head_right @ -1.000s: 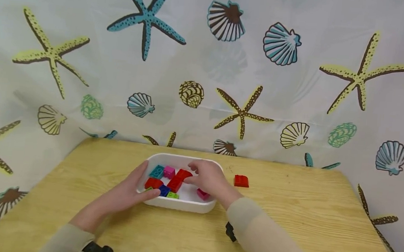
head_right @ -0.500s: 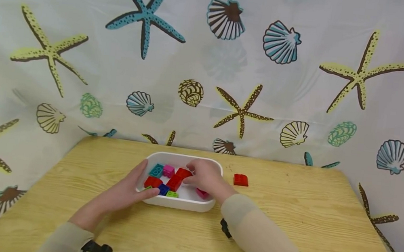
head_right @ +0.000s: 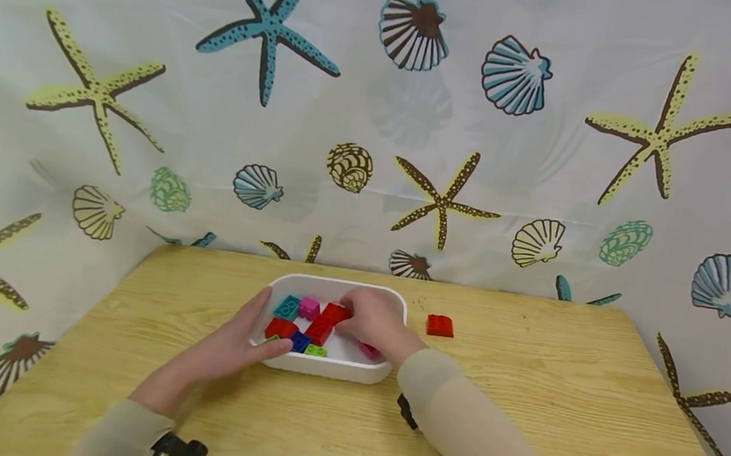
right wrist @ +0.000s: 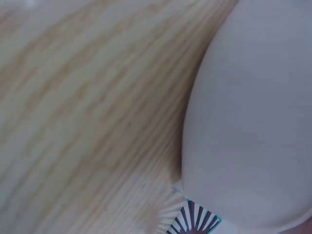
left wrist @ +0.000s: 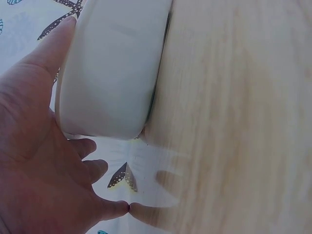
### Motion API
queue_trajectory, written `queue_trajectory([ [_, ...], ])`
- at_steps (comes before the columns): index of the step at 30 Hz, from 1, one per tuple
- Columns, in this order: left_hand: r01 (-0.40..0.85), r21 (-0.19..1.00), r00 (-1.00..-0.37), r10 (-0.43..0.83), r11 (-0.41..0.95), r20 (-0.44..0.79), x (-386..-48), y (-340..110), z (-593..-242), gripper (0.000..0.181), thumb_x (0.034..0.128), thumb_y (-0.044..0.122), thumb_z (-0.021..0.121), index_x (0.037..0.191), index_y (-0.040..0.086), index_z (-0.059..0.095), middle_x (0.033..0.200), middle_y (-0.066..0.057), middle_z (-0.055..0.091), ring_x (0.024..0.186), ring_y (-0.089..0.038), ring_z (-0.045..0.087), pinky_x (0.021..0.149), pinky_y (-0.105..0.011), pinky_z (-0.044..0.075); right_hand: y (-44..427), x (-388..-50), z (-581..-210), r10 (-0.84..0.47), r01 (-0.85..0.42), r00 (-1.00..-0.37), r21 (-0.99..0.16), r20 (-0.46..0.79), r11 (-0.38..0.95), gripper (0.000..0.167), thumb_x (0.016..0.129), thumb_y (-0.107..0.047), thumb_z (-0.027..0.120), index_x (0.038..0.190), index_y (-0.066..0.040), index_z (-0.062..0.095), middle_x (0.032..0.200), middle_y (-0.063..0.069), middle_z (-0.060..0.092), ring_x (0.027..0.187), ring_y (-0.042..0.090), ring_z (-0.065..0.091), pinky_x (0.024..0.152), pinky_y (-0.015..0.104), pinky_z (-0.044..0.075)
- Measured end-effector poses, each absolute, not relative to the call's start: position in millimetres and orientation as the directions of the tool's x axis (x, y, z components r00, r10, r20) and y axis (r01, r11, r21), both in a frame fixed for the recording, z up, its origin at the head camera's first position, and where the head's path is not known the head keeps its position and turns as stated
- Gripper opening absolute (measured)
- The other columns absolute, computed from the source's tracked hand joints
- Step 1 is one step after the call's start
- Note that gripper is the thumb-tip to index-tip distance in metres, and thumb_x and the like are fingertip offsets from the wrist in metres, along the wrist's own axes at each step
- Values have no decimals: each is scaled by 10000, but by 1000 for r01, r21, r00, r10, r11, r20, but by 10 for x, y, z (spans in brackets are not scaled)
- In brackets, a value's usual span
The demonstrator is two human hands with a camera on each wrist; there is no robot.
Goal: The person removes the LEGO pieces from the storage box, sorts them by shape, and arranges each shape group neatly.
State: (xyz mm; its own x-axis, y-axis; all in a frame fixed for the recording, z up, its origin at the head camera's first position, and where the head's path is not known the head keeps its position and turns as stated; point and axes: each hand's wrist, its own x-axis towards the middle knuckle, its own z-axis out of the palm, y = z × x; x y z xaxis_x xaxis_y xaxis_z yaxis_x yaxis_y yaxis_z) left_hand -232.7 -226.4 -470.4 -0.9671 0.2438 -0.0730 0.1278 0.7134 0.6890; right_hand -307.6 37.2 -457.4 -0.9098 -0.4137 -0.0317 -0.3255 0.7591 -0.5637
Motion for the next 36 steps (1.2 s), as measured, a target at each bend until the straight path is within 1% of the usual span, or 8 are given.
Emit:
queue_trajectory([
  [8, 128, 686, -967, 244, 717, -75, -2319, -2262, -4678, 1244, 968, 630, 783, 1778, 94, 5, 1835, -201, 106, 1652, -517, 159, 1234, -758, 289, 349, -3111, -4615, -418, -345, -908, -535, -17, 771, 360, 971, -188, 888, 1299, -77, 792, 1151, 26, 794, 1033, 200, 676, 1085, 410, 561],
  [22, 128, 687, -966, 246, 715, -77, -2318, -2281, -4693, 1257, 960, 650, 780, 1779, 98, 1, 1838, -195, 95, 1655, -516, 151, 1230, -767, 285, 319, -3103, -4631, -401, -331, -916, -528, -18, 782, 320, 978, -185, 880, 1276, -101, 799, 1139, 22, 793, 1039, 210, 677, 1090, 426, 559],
  [28, 120, 702, -967, 243, 702, -78, -2322, -2276, -4675, 1237, 973, 607, 791, 1778, 95, 4, 1834, -200, 108, 1647, -519, 174, 1239, -763, 275, 320, -3097, -4606, -406, -346, -914, -516, -4, 784, 300, 986, -203, 872, 1255, -88, 805, 1123, 25, 795, 1023, 205, 684, 1071, 416, 565],
  [36, 107, 707, -970, 230, 699, -80, -2311, -2274, -4670, 1229, 966, 598, 804, 1781, 108, 26, 1832, -197, 127, 1644, -522, 183, 1227, -773, 290, 340, -3068, -4565, -400, -334, -916, -535, -8, 776, 296, 1004, -198, 849, 1276, -95, 797, 1159, 26, 787, 1052, 213, 673, 1096, 426, 553],
])
